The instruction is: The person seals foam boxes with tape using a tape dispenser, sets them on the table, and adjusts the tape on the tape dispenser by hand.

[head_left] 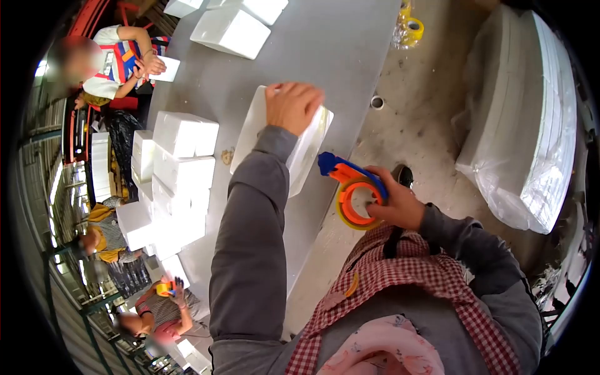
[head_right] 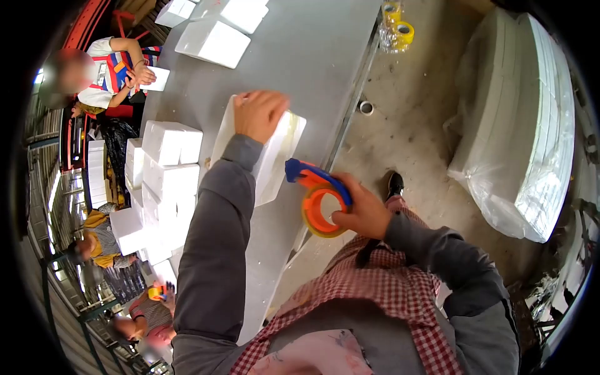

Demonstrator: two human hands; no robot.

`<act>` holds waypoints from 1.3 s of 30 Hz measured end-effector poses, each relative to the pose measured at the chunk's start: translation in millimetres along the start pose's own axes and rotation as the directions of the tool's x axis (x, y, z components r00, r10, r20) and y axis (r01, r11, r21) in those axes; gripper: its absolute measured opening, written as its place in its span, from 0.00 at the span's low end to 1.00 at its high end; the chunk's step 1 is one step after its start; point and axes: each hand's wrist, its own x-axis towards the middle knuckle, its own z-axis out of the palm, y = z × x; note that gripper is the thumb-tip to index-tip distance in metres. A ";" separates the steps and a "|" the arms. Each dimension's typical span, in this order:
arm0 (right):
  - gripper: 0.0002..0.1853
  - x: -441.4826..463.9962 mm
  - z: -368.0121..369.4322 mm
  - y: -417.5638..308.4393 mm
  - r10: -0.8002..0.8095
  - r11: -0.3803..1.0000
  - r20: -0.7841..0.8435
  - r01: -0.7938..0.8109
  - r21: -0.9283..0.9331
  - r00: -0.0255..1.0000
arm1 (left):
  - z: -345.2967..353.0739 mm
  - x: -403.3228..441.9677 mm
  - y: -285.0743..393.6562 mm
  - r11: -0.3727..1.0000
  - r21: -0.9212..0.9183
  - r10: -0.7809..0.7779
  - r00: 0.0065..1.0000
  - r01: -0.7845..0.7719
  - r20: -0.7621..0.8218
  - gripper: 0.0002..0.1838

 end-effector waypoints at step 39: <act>0.33 -4.6 66.3 18.0 0.140 0.984 0.202 -0.113 -0.142 0.969 | -14.1 -121.5 23.0 0.826 0.221 -0.535 0.844 0.518 0.023 0.24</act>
